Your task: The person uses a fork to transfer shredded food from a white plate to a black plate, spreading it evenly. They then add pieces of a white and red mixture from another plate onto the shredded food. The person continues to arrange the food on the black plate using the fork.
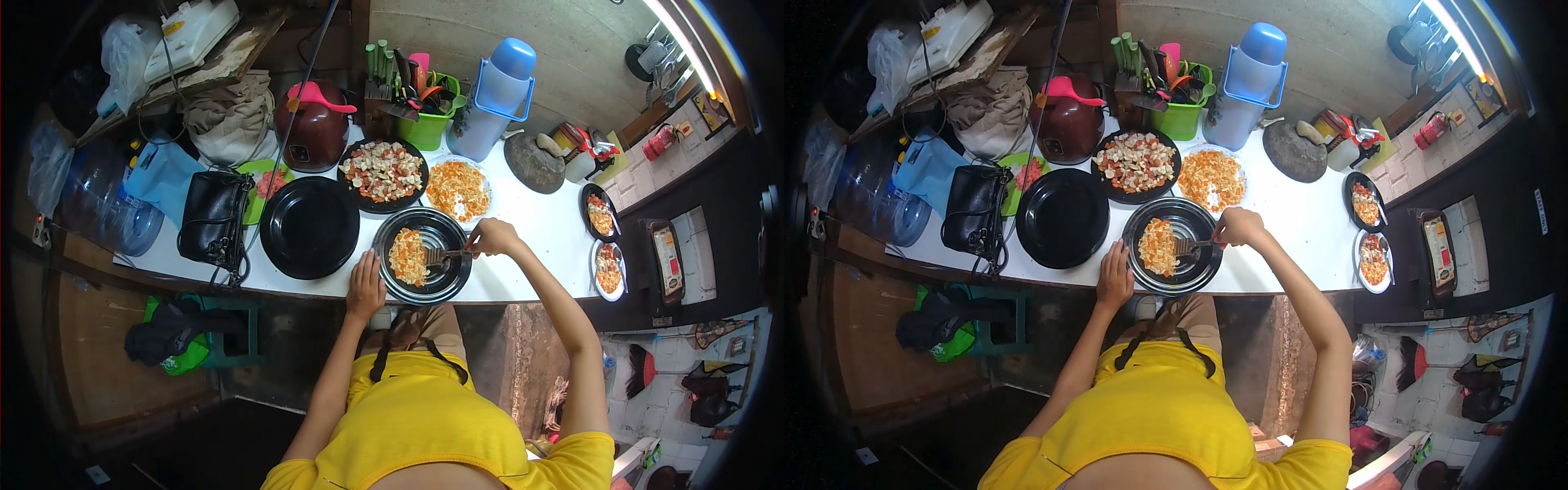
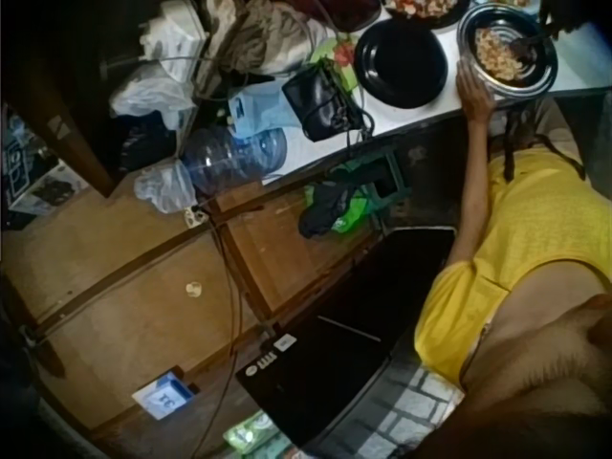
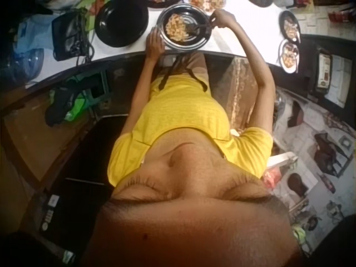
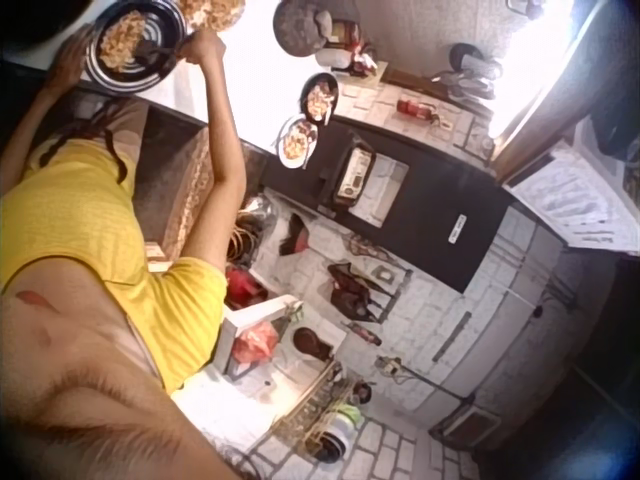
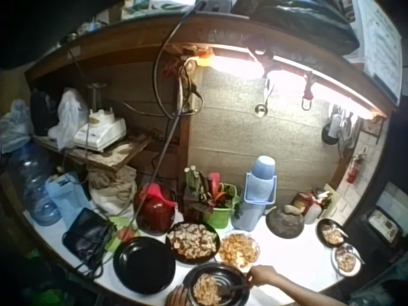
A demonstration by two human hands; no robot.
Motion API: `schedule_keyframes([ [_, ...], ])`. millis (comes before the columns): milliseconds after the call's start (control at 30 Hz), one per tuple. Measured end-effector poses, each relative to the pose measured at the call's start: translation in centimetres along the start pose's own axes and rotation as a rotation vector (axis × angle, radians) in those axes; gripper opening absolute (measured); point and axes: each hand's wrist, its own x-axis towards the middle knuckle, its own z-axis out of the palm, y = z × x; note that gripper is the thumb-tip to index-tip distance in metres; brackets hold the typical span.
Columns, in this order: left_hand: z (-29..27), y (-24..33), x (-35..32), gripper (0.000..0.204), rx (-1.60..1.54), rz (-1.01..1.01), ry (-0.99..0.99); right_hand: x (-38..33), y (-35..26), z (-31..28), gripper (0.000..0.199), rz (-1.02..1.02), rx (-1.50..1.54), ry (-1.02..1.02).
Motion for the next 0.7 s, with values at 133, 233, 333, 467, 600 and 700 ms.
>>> schedule_keyframes([
  [133,0.0,0.0,-0.1,0.051,0.004,-0.001,0.004,0.4,-0.5,-0.3,0.013,-0.028,-0.028,0.016],
  [233,0.1,0.0,0.0,0.05,0.003,-0.009,-0.003,0.6,-0.3,-1.0,0.013,0.005,-0.037,0.005],
  [333,0.1,0.0,0.0,0.05,0.006,-0.004,0.012,0.5,-0.1,-1.7,0.012,0.028,-0.018,0.009],
  [467,0.0,0.1,0.0,0.05,0.004,-0.001,0.0,1.6,0.1,-1.7,0.012,0.007,-0.032,0.022],
  [600,-0.2,0.1,0.2,0.05,-0.005,0.004,-0.007,2.5,-0.5,-2.2,0.011,-0.026,-0.031,0.019],
  [700,-0.2,0.2,0.1,0.05,-0.002,0.0,-0.009,2.8,-1.2,-2.4,0.011,-0.026,-0.042,0.036],
])
